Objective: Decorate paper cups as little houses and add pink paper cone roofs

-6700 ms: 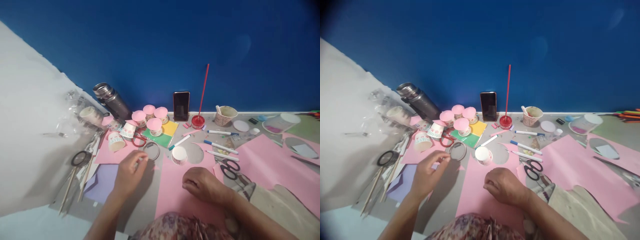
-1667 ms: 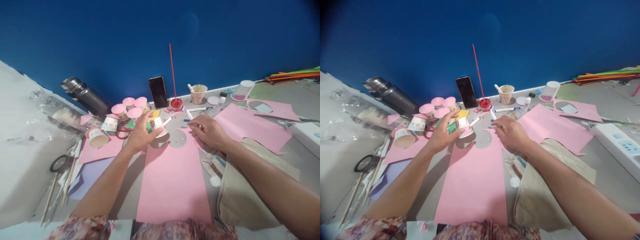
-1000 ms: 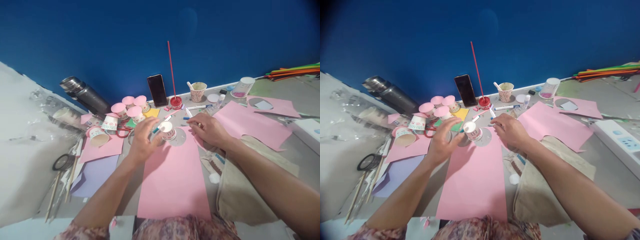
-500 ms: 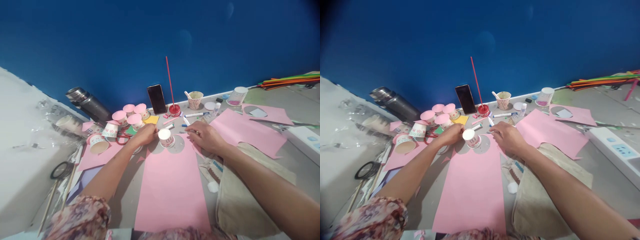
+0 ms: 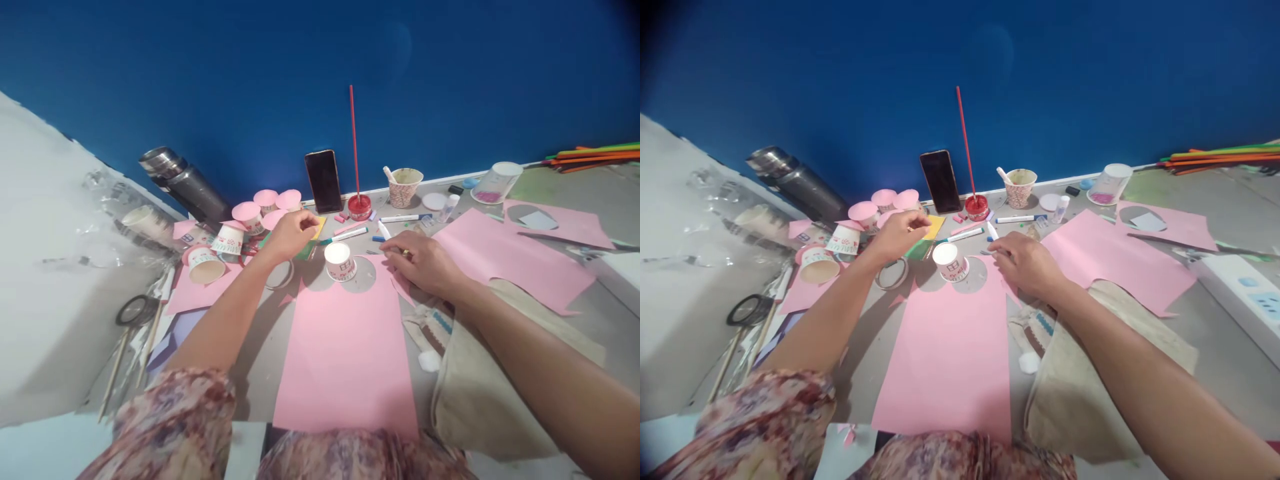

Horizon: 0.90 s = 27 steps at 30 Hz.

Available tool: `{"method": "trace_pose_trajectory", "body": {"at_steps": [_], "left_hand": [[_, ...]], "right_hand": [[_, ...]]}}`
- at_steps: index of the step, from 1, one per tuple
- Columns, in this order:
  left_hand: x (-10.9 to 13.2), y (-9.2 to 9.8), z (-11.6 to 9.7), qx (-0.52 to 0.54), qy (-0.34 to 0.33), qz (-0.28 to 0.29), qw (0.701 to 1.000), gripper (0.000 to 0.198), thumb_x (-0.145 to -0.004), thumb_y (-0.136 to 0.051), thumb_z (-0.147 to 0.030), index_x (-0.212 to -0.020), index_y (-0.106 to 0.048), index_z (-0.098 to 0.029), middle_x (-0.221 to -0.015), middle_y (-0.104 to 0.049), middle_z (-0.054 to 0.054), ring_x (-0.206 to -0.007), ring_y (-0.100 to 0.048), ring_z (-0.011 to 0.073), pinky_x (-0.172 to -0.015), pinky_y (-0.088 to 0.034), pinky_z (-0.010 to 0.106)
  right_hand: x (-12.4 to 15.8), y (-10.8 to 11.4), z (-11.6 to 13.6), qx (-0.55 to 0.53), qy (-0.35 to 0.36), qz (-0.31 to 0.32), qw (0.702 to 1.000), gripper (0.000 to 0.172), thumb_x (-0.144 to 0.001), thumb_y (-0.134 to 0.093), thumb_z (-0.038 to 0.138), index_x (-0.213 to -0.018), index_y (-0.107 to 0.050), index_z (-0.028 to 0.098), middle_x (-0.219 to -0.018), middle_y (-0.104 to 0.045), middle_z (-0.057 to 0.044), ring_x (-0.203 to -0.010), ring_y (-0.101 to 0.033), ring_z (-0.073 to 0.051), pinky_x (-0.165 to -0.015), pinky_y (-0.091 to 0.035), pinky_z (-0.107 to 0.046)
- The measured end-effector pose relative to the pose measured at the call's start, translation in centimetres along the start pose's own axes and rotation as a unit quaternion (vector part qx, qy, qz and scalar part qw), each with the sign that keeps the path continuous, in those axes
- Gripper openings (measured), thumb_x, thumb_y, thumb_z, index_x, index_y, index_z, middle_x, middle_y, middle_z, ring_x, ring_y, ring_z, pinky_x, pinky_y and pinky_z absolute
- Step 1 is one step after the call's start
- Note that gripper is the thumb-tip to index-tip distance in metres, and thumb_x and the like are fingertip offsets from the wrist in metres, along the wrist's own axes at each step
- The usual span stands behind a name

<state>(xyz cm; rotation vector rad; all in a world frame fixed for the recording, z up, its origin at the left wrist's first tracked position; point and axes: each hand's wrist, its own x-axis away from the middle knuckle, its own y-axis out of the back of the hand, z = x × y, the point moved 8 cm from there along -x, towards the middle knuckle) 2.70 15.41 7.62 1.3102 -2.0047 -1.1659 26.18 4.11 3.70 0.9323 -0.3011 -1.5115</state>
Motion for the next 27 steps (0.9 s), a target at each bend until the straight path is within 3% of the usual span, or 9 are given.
{"method": "trace_pose_trajectory", "body": {"at_steps": [3,5,7,12,18,22,27], "left_hand": [[3.9,1.9,-1.4,0.046,0.000,-0.069,0.997,0.030,-0.088,-0.062,-0.044,-0.104,-0.070,-0.020,-0.110,-0.073,0.008,-0.100,-0.067,0.0247,-0.088,-0.053,0.038],[5.4,1.3,-3.2,0.026,-0.041,-0.049,0.998,0.050,-0.082,-0.071,-0.052,-0.122,-0.067,-0.022,-0.127,-0.068,0.009,-0.121,-0.061,0.0298,-0.102,-0.051,0.043],[5.8,0.0,-4.6,-0.018,-0.059,-0.005,0.998,0.061,-0.077,-0.076,-0.057,-0.127,-0.066,-0.022,-0.133,-0.063,0.011,-0.131,-0.054,0.0345,-0.109,-0.047,0.048],[5.1,-1.3,-5.2,-0.077,-0.064,0.063,0.993,0.052,-0.082,-0.071,-0.051,-0.124,-0.069,-0.020,-0.126,-0.060,0.012,-0.128,-0.053,0.0358,-0.109,-0.046,0.051],[4.9,-1.7,-5.3,-0.098,-0.145,0.130,0.976,0.062,-0.083,-0.070,-0.030,-0.144,-0.059,-0.028,-0.130,-0.054,0.010,-0.129,-0.051,0.0327,-0.112,-0.043,0.047],[3.9,-2.3,-5.6,-0.107,-0.168,0.177,0.964,0.055,-0.084,-0.066,-0.022,-0.138,-0.064,-0.029,-0.134,-0.053,0.010,-0.131,-0.051,0.0310,-0.112,-0.041,0.046],[1.5,-1.3,-5.1,-0.129,-0.173,0.160,0.963,0.047,-0.081,-0.066,-0.020,-0.128,-0.070,-0.027,-0.130,-0.056,0.008,-0.127,-0.054,0.0300,-0.108,-0.043,0.043]], "right_hand": [[0.0,-0.1,0.0,0.004,-0.003,0.006,1.000,0.022,-0.090,-0.060,0.021,-0.100,-0.079,0.023,-0.104,-0.080,-0.007,-0.097,-0.074,-0.026,-0.085,-0.056,-0.037],[0.0,-0.1,0.0,0.006,-0.005,0.005,1.000,0.022,-0.090,-0.060,0.020,-0.100,-0.079,0.023,-0.104,-0.080,-0.007,-0.098,-0.074,-0.026,-0.085,-0.056,-0.037],[0.0,-0.1,0.0,0.003,-0.008,0.003,1.000,0.022,-0.089,-0.060,0.021,-0.100,-0.079,0.022,-0.103,-0.080,-0.007,-0.098,-0.074,-0.026,-0.085,-0.057,-0.037],[0.0,0.2,-0.2,0.002,-0.016,-0.007,1.000,0.021,-0.090,-0.061,0.021,-0.099,-0.079,0.022,-0.105,-0.080,-0.008,-0.097,-0.074,-0.026,-0.083,-0.057,-0.038],[-0.1,0.1,0.2,0.003,0.001,0.002,1.000,0.020,-0.090,-0.061,0.020,-0.098,-0.079,0.023,-0.102,-0.080,-0.007,-0.097,-0.073,-0.026,-0.086,-0.056,-0.038],[0.0,0.0,0.6,-0.003,0.007,0.008,1.000,0.021,-0.090,-0.061,0.017,-0.098,-0.079,0.023,-0.101,-0.080,-0.008,-0.096,-0.073,-0.026,-0.087,-0.056,-0.038],[0.0,0.0,0.6,-0.003,0.004,0.008,1.000,0.021,-0.090,-0.060,0.018,-0.098,-0.079,0.022,-0.100,-0.079,-0.008,-0.093,-0.074,-0.026,-0.084,-0.055,-0.037]]}}
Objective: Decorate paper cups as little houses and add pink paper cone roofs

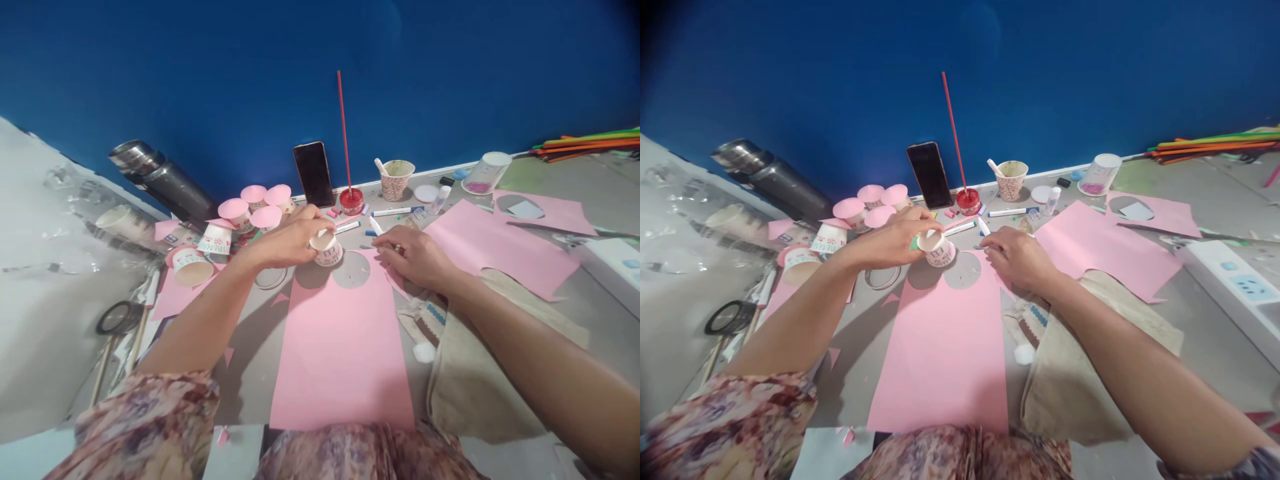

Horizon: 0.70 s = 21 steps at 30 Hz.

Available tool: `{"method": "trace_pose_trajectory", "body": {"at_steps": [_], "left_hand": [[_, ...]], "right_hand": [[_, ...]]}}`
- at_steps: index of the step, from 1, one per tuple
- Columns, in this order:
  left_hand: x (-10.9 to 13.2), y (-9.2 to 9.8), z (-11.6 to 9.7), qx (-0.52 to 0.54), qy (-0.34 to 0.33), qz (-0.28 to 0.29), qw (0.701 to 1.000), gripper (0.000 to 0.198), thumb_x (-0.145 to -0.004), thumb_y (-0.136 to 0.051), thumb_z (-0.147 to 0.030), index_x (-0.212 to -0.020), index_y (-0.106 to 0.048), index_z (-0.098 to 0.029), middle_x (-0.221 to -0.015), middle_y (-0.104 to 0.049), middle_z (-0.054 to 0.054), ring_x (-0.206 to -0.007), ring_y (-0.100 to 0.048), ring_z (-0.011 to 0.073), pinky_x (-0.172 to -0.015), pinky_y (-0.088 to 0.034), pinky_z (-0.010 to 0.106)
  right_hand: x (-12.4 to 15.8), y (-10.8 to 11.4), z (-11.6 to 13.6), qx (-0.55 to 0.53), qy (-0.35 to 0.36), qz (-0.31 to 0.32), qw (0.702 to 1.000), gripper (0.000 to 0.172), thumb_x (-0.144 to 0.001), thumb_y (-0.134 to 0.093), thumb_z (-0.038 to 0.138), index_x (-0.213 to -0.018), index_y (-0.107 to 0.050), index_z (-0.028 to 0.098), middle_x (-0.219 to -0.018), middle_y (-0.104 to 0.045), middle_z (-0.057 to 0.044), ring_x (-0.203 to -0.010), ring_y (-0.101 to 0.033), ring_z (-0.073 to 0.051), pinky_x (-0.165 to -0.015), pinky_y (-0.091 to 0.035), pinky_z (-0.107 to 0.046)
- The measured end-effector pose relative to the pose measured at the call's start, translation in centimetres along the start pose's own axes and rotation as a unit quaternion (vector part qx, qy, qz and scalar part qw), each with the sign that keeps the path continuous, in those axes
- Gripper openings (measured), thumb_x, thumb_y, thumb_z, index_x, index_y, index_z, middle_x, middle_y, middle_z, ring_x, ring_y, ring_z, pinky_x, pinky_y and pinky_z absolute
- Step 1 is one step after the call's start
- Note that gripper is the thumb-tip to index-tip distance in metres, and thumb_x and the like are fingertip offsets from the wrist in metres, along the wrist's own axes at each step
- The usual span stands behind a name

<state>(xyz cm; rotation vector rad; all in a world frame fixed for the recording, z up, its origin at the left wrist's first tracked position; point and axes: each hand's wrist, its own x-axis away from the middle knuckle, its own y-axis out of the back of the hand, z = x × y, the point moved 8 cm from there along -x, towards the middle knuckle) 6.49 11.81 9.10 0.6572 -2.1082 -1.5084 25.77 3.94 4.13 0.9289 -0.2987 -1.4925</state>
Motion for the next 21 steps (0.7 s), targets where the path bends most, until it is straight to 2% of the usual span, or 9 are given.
{"method": "trace_pose_trajectory", "body": {"at_steps": [4,6,8,9,11,13,14,18,21], "left_hand": [[-0.6,0.8,1.8,-0.005,0.025,-0.004,1.000,0.051,-0.078,-0.068,-0.022,-0.128,-0.071,-0.027,-0.132,-0.055,0.008,-0.128,-0.055,0.0308,-0.110,-0.044,0.044],[0.2,1.4,2.2,0.014,0.032,-0.014,0.999,0.065,-0.077,-0.070,-0.024,-0.141,-0.063,-0.030,-0.143,-0.050,0.007,-0.137,-0.050,0.0315,-0.116,-0.041,0.045],[2.1,2.7,2.5,0.030,0.048,-0.061,0.997,0.076,-0.079,-0.070,-0.026,-0.152,-0.051,-0.031,-0.154,-0.045,0.006,-0.144,-0.044,0.0309,-0.120,-0.038,0.044],[3.3,3.2,2.8,0.035,0.066,-0.092,0.993,0.071,-0.081,-0.068,-0.027,-0.151,-0.051,-0.030,-0.154,-0.047,0.006,-0.143,-0.046,0.0299,-0.119,-0.039,0.043],[6.2,3.6,3.9,0.042,0.127,-0.139,0.981,0.044,-0.086,-0.064,-0.030,-0.130,-0.065,-0.025,-0.139,-0.061,0.006,-0.129,-0.057,0.0278,-0.110,-0.046,0.040],[8.9,2.1,5.3,0.021,0.203,-0.120,0.972,0.016,-0.089,-0.060,-0.033,-0.095,-0.070,-0.022,-0.111,-0.071,0.006,-0.108,-0.066,0.0268,-0.096,-0.051,0.038],[9.9,0.9,5.9,0.004,0.228,-0.097,0.969,0.015,-0.089,-0.061,-0.034,-0.086,-0.069,-0.021,-0.103,-0.071,0.007,-0.102,-0.066,0.0274,-0.089,-0.052,0.038],[11.9,-3.8,7.0,-0.032,0.237,-0.030,0.970,0.012,-0.086,-0.061,-0.026,-0.075,-0.062,-0.022,-0.092,-0.069,0.009,-0.095,-0.065,0.0289,-0.078,-0.049,0.038],[12.4,-4.4,6.8,-0.047,0.224,-0.051,0.972,0.016,-0.087,-0.057,-0.019,-0.072,-0.058,-0.022,-0.086,-0.066,0.009,-0.092,-0.063,0.0288,-0.078,-0.048,0.040]], "right_hand": [[0.0,-0.2,-0.2,-0.004,-0.014,0.014,1.000,0.021,-0.090,-0.061,0.018,-0.098,-0.079,0.023,-0.100,-0.079,-0.007,-0.093,-0.074,-0.025,-0.081,-0.055,-0.035],[0.1,-0.3,-0.2,-0.007,-0.018,0.020,1.000,0.021,-0.090,-0.061,0.019,-0.099,-0.079,0.023,-0.102,-0.079,-0.007,-0.095,-0.074,-0.025,-0.082,-0.056,-0.035],[0.1,-0.3,-0.3,-0.011,-0.020,0.017,1.000,0.021,-0.090,-0.061,0.020,-0.099,-0.079,0.023,-0.102,-0.079,-0.007,-0.095,-0.075,-0.025,-0.082,-0.056,-0.036],[0.1,-0.2,-0.3,-0.013,-0.021,0.014,1.000,0.021,-0.090,-0.061,0.020,-0.099,-0.079,0.023,-0.103,-0.080,-0.007,-0.095,-0.075,-0.026,-0.081,-0.056,-0.036],[0.2,-0.2,-0.3,-0.016,-0.022,0.010,1.000,0.021,-0.090,-0.061,0.022,-0.099,-0.080,0.023,-0.103,-0.080,-0.007,-0.095,-0.075,-0.026,-0.078,-0.057,-0.036],[0.2,-0.4,-0.3,-0.017,-0.020,0.012,1.000,0.020,-0.090,-0.062,0.023,-0.097,-0.079,0.023,-0.101,-0.080,-0.007,-0.094,-0.075,-0.026,-0.077,-0.057,-0.036],[0.2,-0.5,-0.3,-0.017,-0.019,0.014,1.000,0.019,-0.090,-0.062,0.023,-0.096,-0.079,0.024,-0.100,-0.080,-0.007,-0.093,-0.074,-0.026,-0.077,-0.057,-0.036],[0.3,-0.8,-0.3,-0.009,-0.022,0.021,0.999,0.015,-0.090,-0.063,0.025,-0.093,-0.078,0.024,-0.097,-0.080,-0.006,-0.090,-0.074,-0.025,-0.077,-0.056,-0.037],[0.4,-0.9,-0.7,-0.011,-0.032,0.021,0.999,0.014,-0.090,-0.064,0.026,-0.093,-0.078,0.024,-0.098,-0.079,-0.006,-0.090,-0.073,-0.025,-0.075,-0.056,-0.037]]}}
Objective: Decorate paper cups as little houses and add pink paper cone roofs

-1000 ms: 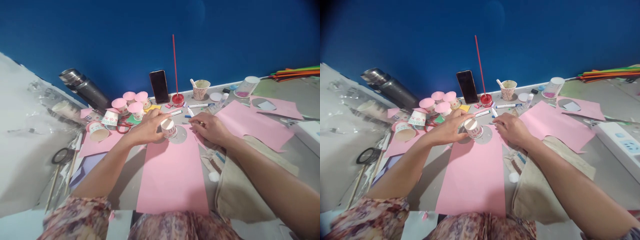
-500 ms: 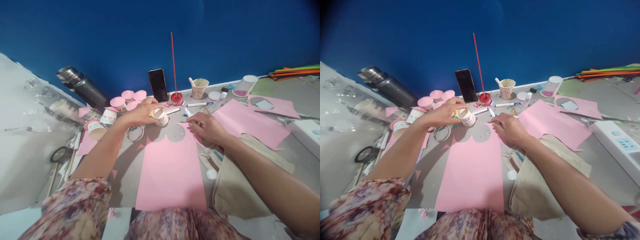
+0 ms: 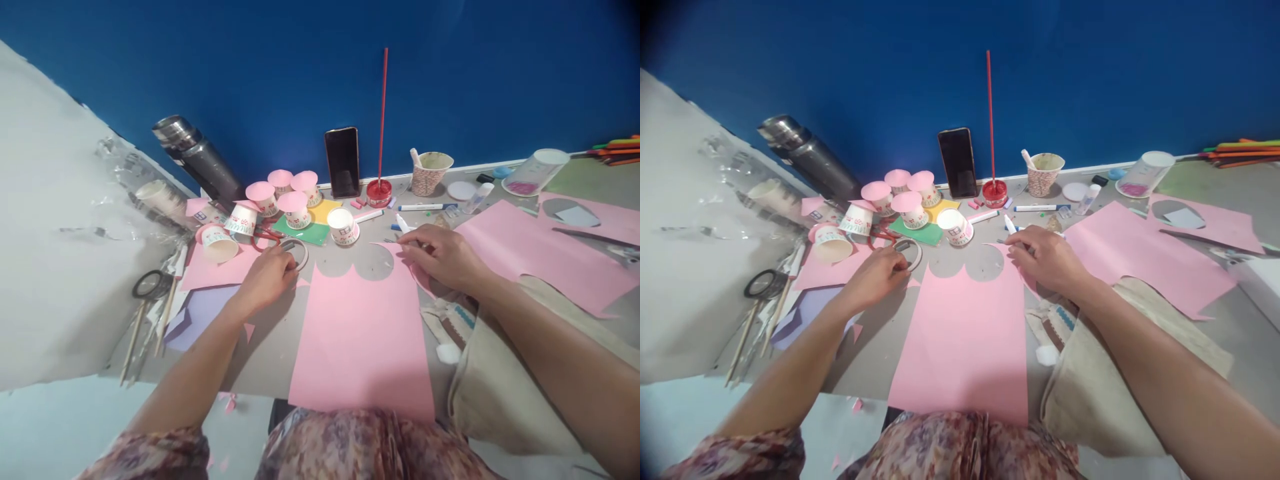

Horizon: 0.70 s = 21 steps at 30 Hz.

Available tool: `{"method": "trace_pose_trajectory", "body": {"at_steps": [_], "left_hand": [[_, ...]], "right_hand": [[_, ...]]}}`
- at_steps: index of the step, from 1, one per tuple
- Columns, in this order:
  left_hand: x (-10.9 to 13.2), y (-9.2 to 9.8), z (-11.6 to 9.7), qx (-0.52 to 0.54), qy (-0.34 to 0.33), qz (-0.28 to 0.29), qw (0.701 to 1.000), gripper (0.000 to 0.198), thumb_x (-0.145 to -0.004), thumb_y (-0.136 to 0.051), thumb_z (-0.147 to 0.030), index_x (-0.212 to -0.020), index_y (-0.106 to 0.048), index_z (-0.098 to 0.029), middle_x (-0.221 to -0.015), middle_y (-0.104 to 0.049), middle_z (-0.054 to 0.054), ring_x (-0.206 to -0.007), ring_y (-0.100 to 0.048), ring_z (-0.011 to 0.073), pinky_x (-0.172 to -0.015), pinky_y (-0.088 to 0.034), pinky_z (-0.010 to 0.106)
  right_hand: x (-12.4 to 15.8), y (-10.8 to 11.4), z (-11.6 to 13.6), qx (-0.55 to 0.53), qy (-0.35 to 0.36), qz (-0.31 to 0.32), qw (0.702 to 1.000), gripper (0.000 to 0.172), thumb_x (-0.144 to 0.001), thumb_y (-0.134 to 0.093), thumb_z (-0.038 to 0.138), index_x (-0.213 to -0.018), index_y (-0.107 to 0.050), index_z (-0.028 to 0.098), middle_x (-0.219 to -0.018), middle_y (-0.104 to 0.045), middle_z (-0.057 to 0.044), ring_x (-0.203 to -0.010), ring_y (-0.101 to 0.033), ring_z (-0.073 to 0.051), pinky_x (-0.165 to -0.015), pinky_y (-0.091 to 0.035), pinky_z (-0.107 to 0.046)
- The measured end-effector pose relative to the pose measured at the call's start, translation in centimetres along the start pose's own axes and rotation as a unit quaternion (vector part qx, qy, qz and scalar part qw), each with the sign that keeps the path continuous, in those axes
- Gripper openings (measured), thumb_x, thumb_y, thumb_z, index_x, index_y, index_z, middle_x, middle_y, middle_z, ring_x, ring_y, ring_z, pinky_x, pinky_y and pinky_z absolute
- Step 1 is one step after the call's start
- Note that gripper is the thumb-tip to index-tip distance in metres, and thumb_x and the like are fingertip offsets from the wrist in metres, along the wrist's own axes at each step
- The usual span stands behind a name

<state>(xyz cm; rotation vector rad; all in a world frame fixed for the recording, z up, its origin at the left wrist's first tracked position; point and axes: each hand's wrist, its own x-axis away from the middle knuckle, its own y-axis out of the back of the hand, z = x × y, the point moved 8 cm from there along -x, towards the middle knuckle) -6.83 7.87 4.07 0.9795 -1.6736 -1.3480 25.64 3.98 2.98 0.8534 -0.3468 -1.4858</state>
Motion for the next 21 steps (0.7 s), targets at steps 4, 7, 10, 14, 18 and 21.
{"method": "trace_pose_trajectory", "body": {"at_steps": [4,7,10,14,18,21], "left_hand": [[2.2,2.5,-2.1,0.006,-0.027,-0.098,0.995,0.017,-0.097,-0.054,-0.024,-0.084,-0.063,-0.021,-0.094,-0.066,0.010,-0.094,-0.061,0.0290,-0.084,-0.048,0.043],[5.3,1.8,-7.0,0.007,-0.143,-0.087,0.986,0.022,-0.101,-0.053,-0.025,-0.084,-0.066,-0.022,-0.092,-0.067,0.009,-0.091,-0.059,0.0271,-0.081,-0.046,0.044],[8.3,-0.9,-11.0,0.009,-0.221,-0.051,0.974,0.017,-0.097,-0.056,-0.016,-0.097,-0.070,-0.025,-0.099,-0.069,0.010,-0.095,-0.060,0.0281,-0.080,-0.047,0.046],[9.7,-2.9,-13.2,0.033,-0.230,-0.061,0.971,0.021,-0.091,-0.062,-0.012,-0.103,-0.070,-0.027,-0.103,-0.068,0.012,-0.098,-0.061,0.0307,-0.082,-0.050,0.049],[9.7,-4.4,-15.2,0.048,-0.265,-0.059,0.961,0.020,-0.092,-0.059,-0.008,-0.102,-0.066,-0.025,-0.115,-0.069,0.013,-0.111,-0.064,0.0313,-0.088,-0.055,0.049],[9.9,-5.7,-16.3,0.062,-0.295,-0.086,0.949,0.021,-0.095,-0.051,-0.005,-0.102,-0.062,-0.021,-0.133,-0.066,0.017,-0.137,-0.057,0.0318,-0.108,-0.052,0.054]], "right_hand": [[0.1,0.1,-0.4,0.001,0.002,-0.010,1.000,0.017,-0.092,-0.062,0.027,-0.097,-0.078,0.025,-0.102,-0.079,-0.007,-0.094,-0.074,-0.027,-0.077,-0.060,-0.041],[0.2,0.6,-0.5,-0.024,-0.014,-0.025,0.999,0.016,-0.093,-0.063,0.031,-0.096,-0.078,0.026,-0.100,-0.079,-0.008,-0.092,-0.075,-0.028,-0.076,-0.062,-0.043],[0.3,0.8,-1.6,-0.167,-0.096,-0.015,0.981,0.018,-0.095,-0.063,0.039,-0.098,-0.077,0.027,-0.087,-0.076,-0.006,-0.077,-0.075,-0.027,-0.060,-0.062,-0.041],[0.1,1.3,-2.1,-0.373,-0.146,-0.009,0.916,0.024,-0.082,-0.074,0.035,-0.106,-0.073,0.032,-0.098,-0.076,-0.005,-0.081,-0.074,-0.029,-0.059,-0.062,-0.045],[-0.4,2.2,-2.1,-0.420,-0.146,-0.049,0.894,0.047,-0.064,-0.081,0.026,-0.109,-0.071,0.031,-0.107,-0.074,-0.005,-0.094,-0.071,-0.027,-0.065,-0.060,-0.039],[-0.3,1.7,-1.6,-0.417,-0.141,-0.038,0.897,0.051,-0.063,-0.083,0.027,-0.112,-0.070,0.031,-0.106,-0.073,-0.004,-0.094,-0.070,-0.024,-0.065,-0.059,-0.035]]}}
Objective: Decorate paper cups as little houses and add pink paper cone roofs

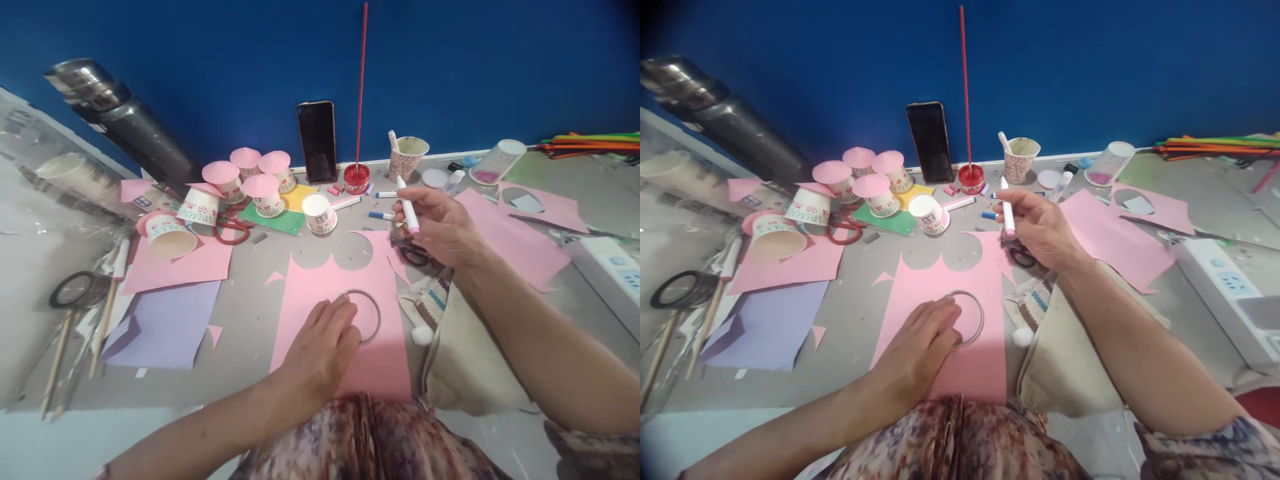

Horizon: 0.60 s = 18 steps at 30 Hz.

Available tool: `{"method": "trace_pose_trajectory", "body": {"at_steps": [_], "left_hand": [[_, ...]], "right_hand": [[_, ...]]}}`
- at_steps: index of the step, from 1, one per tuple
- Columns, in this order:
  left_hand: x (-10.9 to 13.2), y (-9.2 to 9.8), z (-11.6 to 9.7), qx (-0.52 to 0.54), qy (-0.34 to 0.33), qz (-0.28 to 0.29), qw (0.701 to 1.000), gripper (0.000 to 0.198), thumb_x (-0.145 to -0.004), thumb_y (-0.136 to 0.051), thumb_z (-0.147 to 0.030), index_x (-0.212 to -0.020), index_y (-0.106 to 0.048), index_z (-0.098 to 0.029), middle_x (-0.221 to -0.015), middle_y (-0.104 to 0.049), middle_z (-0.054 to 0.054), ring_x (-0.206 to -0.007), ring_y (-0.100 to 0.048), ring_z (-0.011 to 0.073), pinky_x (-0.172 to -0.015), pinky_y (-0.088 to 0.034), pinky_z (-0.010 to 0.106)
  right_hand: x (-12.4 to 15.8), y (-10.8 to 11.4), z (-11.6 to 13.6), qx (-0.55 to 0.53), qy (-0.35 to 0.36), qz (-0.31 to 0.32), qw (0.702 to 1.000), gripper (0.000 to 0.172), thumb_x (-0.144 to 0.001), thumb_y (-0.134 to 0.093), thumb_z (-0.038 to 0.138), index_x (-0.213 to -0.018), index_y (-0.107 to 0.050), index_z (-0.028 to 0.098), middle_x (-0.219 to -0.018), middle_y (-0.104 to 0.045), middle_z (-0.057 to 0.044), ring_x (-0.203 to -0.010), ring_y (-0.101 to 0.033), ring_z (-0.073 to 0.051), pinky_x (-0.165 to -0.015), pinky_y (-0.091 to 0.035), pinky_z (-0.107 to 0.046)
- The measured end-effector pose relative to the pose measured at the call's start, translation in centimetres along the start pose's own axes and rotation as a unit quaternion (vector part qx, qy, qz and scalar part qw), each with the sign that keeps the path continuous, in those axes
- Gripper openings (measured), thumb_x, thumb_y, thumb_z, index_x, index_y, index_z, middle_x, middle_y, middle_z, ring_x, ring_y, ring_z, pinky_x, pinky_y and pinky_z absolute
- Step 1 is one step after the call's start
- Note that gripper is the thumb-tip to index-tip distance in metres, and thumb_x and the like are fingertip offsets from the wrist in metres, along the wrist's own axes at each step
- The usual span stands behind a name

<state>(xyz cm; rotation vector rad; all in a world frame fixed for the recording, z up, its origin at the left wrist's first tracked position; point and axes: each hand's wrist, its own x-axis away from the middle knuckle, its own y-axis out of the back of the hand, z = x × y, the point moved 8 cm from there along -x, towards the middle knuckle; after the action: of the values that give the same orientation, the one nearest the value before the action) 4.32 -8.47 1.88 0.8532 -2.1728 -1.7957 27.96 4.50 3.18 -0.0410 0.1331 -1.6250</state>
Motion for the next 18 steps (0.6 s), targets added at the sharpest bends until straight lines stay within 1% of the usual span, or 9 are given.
{"method": "trace_pose_trajectory", "body": {"at_steps": [2,5,7,10,12,14,16,18], "left_hand": [[0.5,-0.7,0.3,-0.003,0.002,-0.024,1.000,0.022,-0.097,-0.047,-0.004,-0.103,-0.060,-0.020,-0.140,-0.064,0.018,-0.148,-0.050,0.0309,-0.118,-0.046,0.057],[2.0,-1.0,1.7,-0.009,0.030,-0.028,0.999,0.019,-0.099,-0.047,-0.006,-0.103,-0.059,-0.020,-0.141,-0.065,0.019,-0.150,-0.048,0.0305,-0.121,-0.044,0.057],[3.0,-0.5,2.4,-0.011,0.040,-0.026,0.999,0.018,-0.099,-0.048,-0.006,-0.103,-0.058,-0.020,-0.140,-0.066,0.019,-0.149,-0.051,0.0306,-0.121,-0.046,0.057],[3.8,0.9,2.3,0.006,0.039,-0.026,0.999,0.017,-0.098,-0.051,-0.006,-0.105,-0.059,-0.020,-0.136,-0.068,0.018,-0.146,-0.054,0.0303,-0.120,-0.048,0.057],[3.3,2.1,1.7,0.027,0.024,-0.045,0.998,0.014,-0.097,-0.055,-0.008,-0.105,-0.059,-0.020,-0.133,-0.069,0.018,-0.144,-0.055,0.0306,-0.119,-0.050,0.055],[1.9,3.1,0.8,0.034,-0.013,-0.073,0.997,0.010,-0.097,-0.059,-0.010,-0.104,-0.060,-0.017,-0.131,-0.067,0.020,-0.143,-0.056,0.0324,-0.115,-0.054,0.052],[0.2,3.3,0.3,0.012,-0.046,-0.076,0.996,0.011,-0.098,-0.059,-0.009,-0.106,-0.061,-0.014,-0.129,-0.067,0.020,-0.140,-0.058,0.0339,-0.115,-0.055,0.053],[-1.2,2.9,0.3,-0.020,-0.066,-0.071,0.995,0.011,-0.098,-0.057,-0.007,-0.105,-0.062,-0.013,-0.124,-0.067,0.019,-0.133,-0.063,0.0335,-0.114,-0.055,0.054]], "right_hand": [[0.2,-0.7,-0.1,0.009,0.003,0.022,1.000,0.049,-0.067,-0.085,0.030,-0.113,-0.070,0.030,-0.104,-0.073,-0.003,-0.089,-0.069,-0.021,-0.065,-0.060,-0.033],[0.5,-1.4,-0.1,0.036,0.011,0.037,0.999,0.042,-0.074,-0.086,0.036,-0.113,-0.071,0.027,-0.097,-0.072,-0.002,-0.078,-0.067,-0.016,-0.061,-0.059,-0.030],[0.6,-1.4,0.0,0.065,0.016,0.023,0.997,0.039,-0.076,-0.086,0.039,-0.109,-0.072,0.025,-0.091,-0.071,-0.001,-0.072,-0.066,-0.015,-0.058,-0.057,-0.027],[0.5,-0.9,0.1,0.107,0.026,-0.012,0.994,0.032,-0.080,-0.084,0.043,-0.104,-0.072,0.025,-0.081,-0.068,0.000,-0.062,-0.060,-0.013,-0.051,-0.054,-0.025],[0.5,-0.5,0.0,0.134,0.033,-0.031,0.990,0.031,-0.082,-0.084,0.045,-0.104,-0.073,0.026,-0.076,-0.066,0.001,-0.055,-0.056,-0.012,-0.047,-0.051,-0.025],[0.5,-0.3,-0.2,0.160,0.041,-0.041,0.985,0.032,-0.083,-0.083,0.047,-0.105,-0.073,0.026,-0.076,-0.066,0.001,-0.053,-0.055,-0.011,-0.045,-0.049,-0.024],[0.5,-0.1,-0.4,0.182,0.045,-0.047,0.981,0.033,-0.083,-0.082,0.049,-0.106,-0.074,0.026,-0.077,-0.067,0.001,-0.052,-0.054,-0.011,-0.044,-0.046,-0.024],[0.5,-0.1,-0.4,0.199,0.049,-0.052,0.977,0.033,-0.084,-0.081,0.050,-0.105,-0.075,0.026,-0.076,-0.067,0.001,-0.051,-0.053,-0.011,-0.044,-0.045,-0.024]]}}
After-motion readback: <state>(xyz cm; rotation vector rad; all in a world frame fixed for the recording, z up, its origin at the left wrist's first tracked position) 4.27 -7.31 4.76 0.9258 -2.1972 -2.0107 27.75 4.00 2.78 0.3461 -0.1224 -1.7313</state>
